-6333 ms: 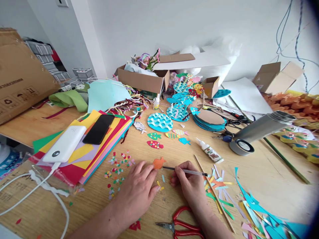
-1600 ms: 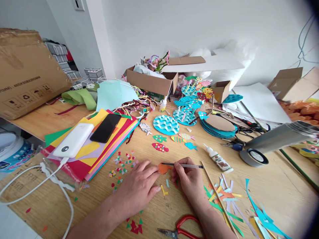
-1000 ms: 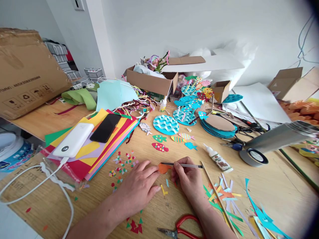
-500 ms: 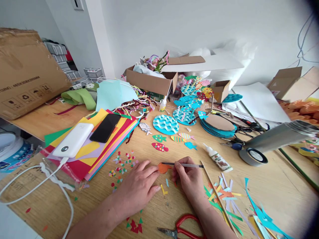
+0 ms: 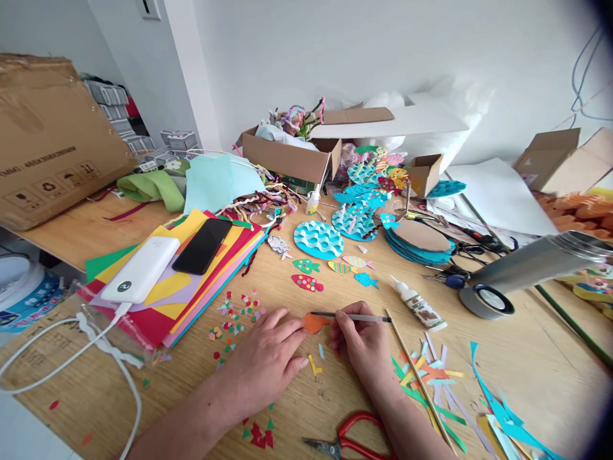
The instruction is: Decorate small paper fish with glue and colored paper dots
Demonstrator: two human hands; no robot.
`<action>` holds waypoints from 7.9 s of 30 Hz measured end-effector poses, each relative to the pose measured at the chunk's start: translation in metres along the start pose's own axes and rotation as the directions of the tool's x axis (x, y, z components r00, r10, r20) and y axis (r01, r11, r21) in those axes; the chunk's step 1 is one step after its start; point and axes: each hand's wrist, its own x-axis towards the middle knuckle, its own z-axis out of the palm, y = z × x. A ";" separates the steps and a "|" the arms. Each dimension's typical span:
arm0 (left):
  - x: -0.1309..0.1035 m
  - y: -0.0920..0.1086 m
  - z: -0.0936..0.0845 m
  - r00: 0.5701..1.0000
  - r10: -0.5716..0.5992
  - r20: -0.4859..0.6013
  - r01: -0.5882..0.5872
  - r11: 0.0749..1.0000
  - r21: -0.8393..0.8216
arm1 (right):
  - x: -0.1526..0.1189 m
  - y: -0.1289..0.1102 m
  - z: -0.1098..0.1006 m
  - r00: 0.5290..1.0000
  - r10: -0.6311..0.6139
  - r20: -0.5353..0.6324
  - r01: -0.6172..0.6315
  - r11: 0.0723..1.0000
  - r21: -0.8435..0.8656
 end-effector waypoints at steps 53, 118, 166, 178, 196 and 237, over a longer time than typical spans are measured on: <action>0.000 -0.001 0.001 1.000 0.000 -0.005 0.000 1.000 0.011 | 0.001 0.001 -0.002 1.000 0.020 0.012 -0.020 1.000 0.012; 0.000 -0.001 0.001 1.000 -0.003 0.000 0.003 1.000 0.011 | 0.002 0.003 -0.005 1.000 0.014 0.010 -0.014 1.000 0.025; -0.001 -0.001 0.001 1.000 0.011 -0.011 -0.011 0.999 0.032 | 0.002 0.000 -0.004 0.999 0.017 -0.051 -0.016 1.000 0.012; -0.001 -0.002 0.002 1.000 0.004 -0.005 -0.004 1.000 0.021 | -0.003 -0.009 -0.008 0.916 -0.235 -0.326 0.227 0.972 -0.064; 0.002 -0.006 -0.002 0.996 0.056 -0.067 -0.056 0.998 -0.002 | 0.011 0.008 -0.029 0.868 -0.494 0.055 0.262 0.360 -0.895; -0.003 -0.008 -0.005 0.997 0.048 -0.059 -0.048 0.999 0.005 | 0.012 0.010 -0.028 0.829 -0.551 0.095 0.362 0.399 -0.842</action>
